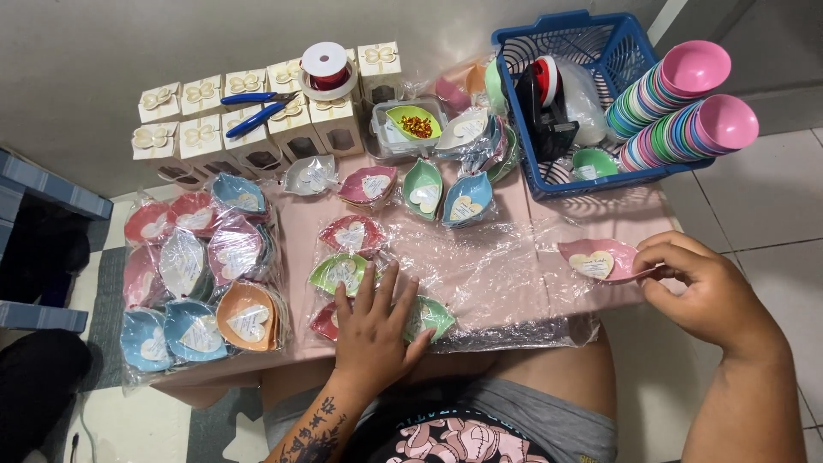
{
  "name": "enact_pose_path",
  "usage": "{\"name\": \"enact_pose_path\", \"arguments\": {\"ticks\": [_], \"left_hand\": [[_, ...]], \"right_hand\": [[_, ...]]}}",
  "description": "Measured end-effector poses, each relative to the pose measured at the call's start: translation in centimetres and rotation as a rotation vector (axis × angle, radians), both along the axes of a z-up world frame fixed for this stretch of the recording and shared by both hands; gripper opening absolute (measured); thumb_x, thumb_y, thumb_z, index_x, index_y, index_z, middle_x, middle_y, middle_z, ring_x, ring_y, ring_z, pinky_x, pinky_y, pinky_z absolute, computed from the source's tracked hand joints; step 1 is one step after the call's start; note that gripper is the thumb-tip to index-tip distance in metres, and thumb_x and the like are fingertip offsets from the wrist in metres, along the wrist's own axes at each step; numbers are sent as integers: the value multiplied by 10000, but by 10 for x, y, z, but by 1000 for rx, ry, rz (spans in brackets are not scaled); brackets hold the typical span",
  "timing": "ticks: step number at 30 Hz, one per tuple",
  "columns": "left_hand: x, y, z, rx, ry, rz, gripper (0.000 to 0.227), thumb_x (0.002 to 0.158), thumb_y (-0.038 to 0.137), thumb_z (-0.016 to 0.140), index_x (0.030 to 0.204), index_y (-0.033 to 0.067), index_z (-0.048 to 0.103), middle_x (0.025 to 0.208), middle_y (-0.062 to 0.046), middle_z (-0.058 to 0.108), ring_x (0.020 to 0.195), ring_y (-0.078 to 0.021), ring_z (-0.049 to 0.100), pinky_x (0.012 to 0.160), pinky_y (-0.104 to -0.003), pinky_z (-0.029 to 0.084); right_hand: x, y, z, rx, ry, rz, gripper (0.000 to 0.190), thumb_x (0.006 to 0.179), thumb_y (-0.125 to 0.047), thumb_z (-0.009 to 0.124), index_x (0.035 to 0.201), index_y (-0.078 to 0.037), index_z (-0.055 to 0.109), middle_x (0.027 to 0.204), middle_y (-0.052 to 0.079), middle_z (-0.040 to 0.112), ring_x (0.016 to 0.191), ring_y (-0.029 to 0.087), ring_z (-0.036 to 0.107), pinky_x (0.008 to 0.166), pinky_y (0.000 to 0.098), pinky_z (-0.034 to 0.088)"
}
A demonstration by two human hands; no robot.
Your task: The person is picking up small, colorful, leaf-shaped bowls from a table and packing them into a clear plastic bag.
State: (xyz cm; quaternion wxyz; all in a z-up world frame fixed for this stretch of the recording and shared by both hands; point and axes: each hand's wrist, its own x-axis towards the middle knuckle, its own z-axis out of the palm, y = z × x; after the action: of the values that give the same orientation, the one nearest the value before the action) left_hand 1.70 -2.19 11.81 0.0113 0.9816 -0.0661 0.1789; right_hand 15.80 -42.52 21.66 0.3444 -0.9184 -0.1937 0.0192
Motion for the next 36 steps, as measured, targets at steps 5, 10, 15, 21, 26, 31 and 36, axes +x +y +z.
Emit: {"name": "enact_pose_path", "arguments": {"ticks": [5, 10, 15, 21, 26, 31, 36], "left_hand": [[0, 1, -3, 11, 15, -2, 813, 921, 690, 581, 1532, 158, 519, 1659, -199, 392, 1526, -455, 317, 1125, -750, 234], [0, 1, -2, 7, 3, -6, 817, 920, 690, 581, 1537, 159, 516, 1657, -198, 393, 1518, -449, 331, 1119, -739, 239], [-1, 3, -6, 23, 6, -1, 839, 931, 705, 558, 1564, 160, 481, 1700, -187, 321, 1549, -444, 271, 1136, -743, 221], [-4, 5, 0, -16, 33, -12, 861, 933, 693, 588, 1604, 182, 418, 1712, -182, 291, 1571, -448, 228, 1139, -758, 215], [-11, 14, 34, -345, 109, -93, 780, 940, 498, 699, 1590, 151, 439, 1710, -197, 291, 1594, -448, 184, 1215, -707, 179], [-3, 29, 25, -233, 74, -20, 840, 920, 562, 707, 1587, 124, 444, 1671, -221, 345, 1556, -480, 267, 1178, -696, 268], [0, 33, 24, -176, 76, -50, 755, 927, 594, 676, 1544, 190, 514, 1618, -209, 411, 1496, -545, 329, 1097, -761, 320]], "right_hand": [[-2, 7, -1, 105, 4, -38, 226, 757, 120, 668, 960, 23, 682, 1057, 54, 707, 830, 172, 659, 810, 280, 556], [4, 33, -18, 15, 65, 83, 275, 741, 31, 726, 986, -80, 780, 1070, -3, 746, 848, 150, 675, 777, 269, 536], [13, 60, -55, -83, 87, 297, 304, 775, -101, 742, 1050, -159, 858, 1174, -55, 782, 1016, 161, 748, 954, 300, 566], [25, 90, -76, -23, -64, 459, 192, 782, -200, 814, 971, -177, 833, 1021, 5, 793, 825, 193, 754, 748, 332, 601], [46, 104, -95, -104, -501, 690, 292, 848, -215, 790, 1119, -108, 773, 1178, 102, 727, 942, 231, 732, 865, 349, 608], [22, 160, -19, -246, -11, 481, 194, 896, -272, 734, 1046, -200, 835, 1192, 16, 788, 1018, 249, 772, 912, 374, 628], [19, 160, -51, -239, 30, 345, 221, 925, -406, 726, 1094, -326, 845, 1262, -21, 779, 1144, 282, 745, 982, 450, 632]]}}
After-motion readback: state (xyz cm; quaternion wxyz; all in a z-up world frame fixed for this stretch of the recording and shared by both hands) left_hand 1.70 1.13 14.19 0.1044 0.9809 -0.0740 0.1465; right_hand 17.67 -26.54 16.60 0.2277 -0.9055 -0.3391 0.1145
